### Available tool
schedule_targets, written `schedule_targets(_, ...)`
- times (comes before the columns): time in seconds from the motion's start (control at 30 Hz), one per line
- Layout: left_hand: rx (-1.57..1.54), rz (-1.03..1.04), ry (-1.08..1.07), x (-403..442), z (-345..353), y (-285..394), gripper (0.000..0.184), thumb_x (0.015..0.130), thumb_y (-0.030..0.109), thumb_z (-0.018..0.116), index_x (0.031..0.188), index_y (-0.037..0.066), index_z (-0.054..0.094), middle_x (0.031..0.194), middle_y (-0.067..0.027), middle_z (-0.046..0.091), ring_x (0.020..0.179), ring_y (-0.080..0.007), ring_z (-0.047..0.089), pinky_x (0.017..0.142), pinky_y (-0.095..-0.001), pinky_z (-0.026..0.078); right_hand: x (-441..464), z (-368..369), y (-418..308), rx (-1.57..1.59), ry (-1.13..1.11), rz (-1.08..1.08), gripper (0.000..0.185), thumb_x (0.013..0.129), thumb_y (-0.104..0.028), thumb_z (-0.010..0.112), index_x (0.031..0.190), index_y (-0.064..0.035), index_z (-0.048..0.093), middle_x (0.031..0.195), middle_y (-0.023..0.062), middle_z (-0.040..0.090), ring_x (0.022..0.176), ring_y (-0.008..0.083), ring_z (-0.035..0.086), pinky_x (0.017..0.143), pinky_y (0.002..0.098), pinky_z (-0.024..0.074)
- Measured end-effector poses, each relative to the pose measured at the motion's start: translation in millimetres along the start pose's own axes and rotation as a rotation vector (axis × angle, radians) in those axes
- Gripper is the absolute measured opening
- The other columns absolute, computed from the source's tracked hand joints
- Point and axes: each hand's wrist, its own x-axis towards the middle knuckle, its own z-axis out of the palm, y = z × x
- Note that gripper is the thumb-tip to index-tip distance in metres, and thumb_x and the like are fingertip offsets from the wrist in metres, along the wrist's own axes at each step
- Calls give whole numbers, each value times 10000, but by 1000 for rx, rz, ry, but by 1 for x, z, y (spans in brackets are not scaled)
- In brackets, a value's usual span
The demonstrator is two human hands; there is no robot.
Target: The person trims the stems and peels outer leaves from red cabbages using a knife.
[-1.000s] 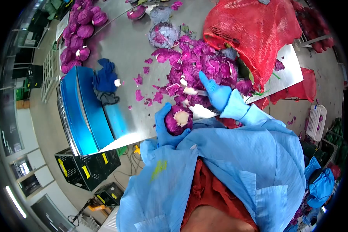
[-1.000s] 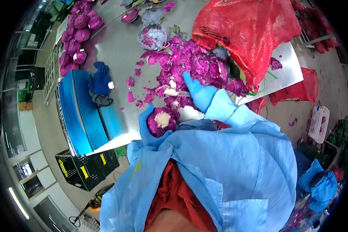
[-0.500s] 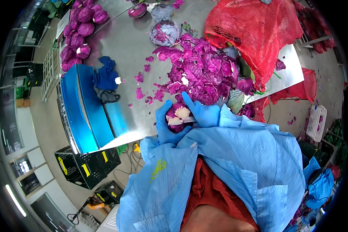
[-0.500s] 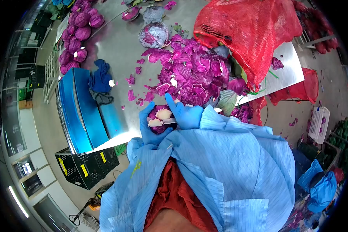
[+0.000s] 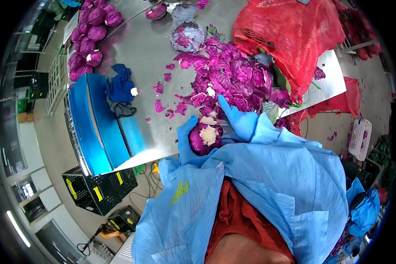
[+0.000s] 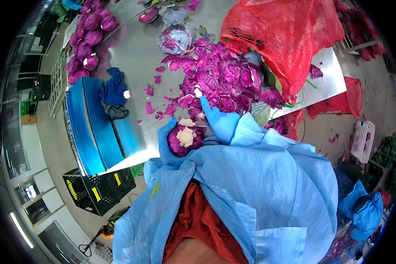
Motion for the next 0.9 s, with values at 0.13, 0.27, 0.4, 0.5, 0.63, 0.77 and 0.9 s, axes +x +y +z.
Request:
schedule_targets(0.13, 166, 34, -76, 9, -7, 11, 966, 507, 128, 885, 1338, 59, 398, 1211, -122, 455, 1128, -271, 511, 995, -365, 412, -4, -8, -4, 70, -30, 136, 769, 819, -101, 590, 1493, -110, 221, 996, 133, 582, 850, 273, 607, 823, 391, 487)
schedule_targets(0.27, 169, 8, -94, 4, -15, -7, 959, 529, 155, 879, 1341, 42, 382, 1231, -120, 458, 1155, -264, 497, 1012, -374, 396, -4, -7, -1, 331, 46, -4, 744, 822, -87, 555, 1486, -110, 220, 920, 167, 624, 637, 307, 639, 569, 419, 512)
schedule_targets(0.4, 126, -74, -80, 2, -14, -17, 947, 534, 159, 879, 1331, 34, 384, 1261, -124, 458, 1169, -255, 489, 1023, -370, 385, 5, 41, -18, 462, 304, 157, 764, 775, -94, 596, 1472, -136, 287, 832, 112, 589, 547, 253, 585, 486, 377, 476)
schedule_targets(0.5, 96, -178, -71, 2, -14, -15, 943, 518, 144, 887, 1317, 44, 397, 1242, -114, 469, 1166, -248, 492, 1020, -356, 389, -1, 31, -23, -179, 449, -111, 786, 742, -89, 601, 1465, -59, 293, 778, 104, 540, 469, 223, 526, 395, 379, 423)
schedule_targets(0.63, 35, -232, -36, 1, -12, -13, 950, 505, 132, 890, 1316, 50, 400, 1232, -111, 468, 1155, -241, 498, 1016, -353, 395, 0, 34, -19, 6, 334, -189, 838, 731, -94, 590, 1479, -18, 220, 786, 132, 531, 435, 211, 498, 341, 375, 375)
schedule_targets(0.77, 61, -206, -42, 0, -13, -16, 958, 501, 130, 891, 1319, 51, 400, 1236, -114, 461, 1156, -244, 499, 1014, -355, 397, 0, 19, -27, -59, -17, 15, 866, 737, -202, 627, 1493, -76, 225, 962, 128, 592, 847, 267, 595, 845, 481, 420)
schedule_targets(0.9, 31, -212, -42, -3, -14, -22, 961, 502, 135, 892, 1322, 51, 398, 1242, -116, 458, 1165, -251, 493, 1018, -359, 392, -3, 22, -28, -250, 258, -82, 856, 755, -201, 615, 1488, -43, 202, 904, 143, 587, 779, 260, 595, 766, 472, 431)
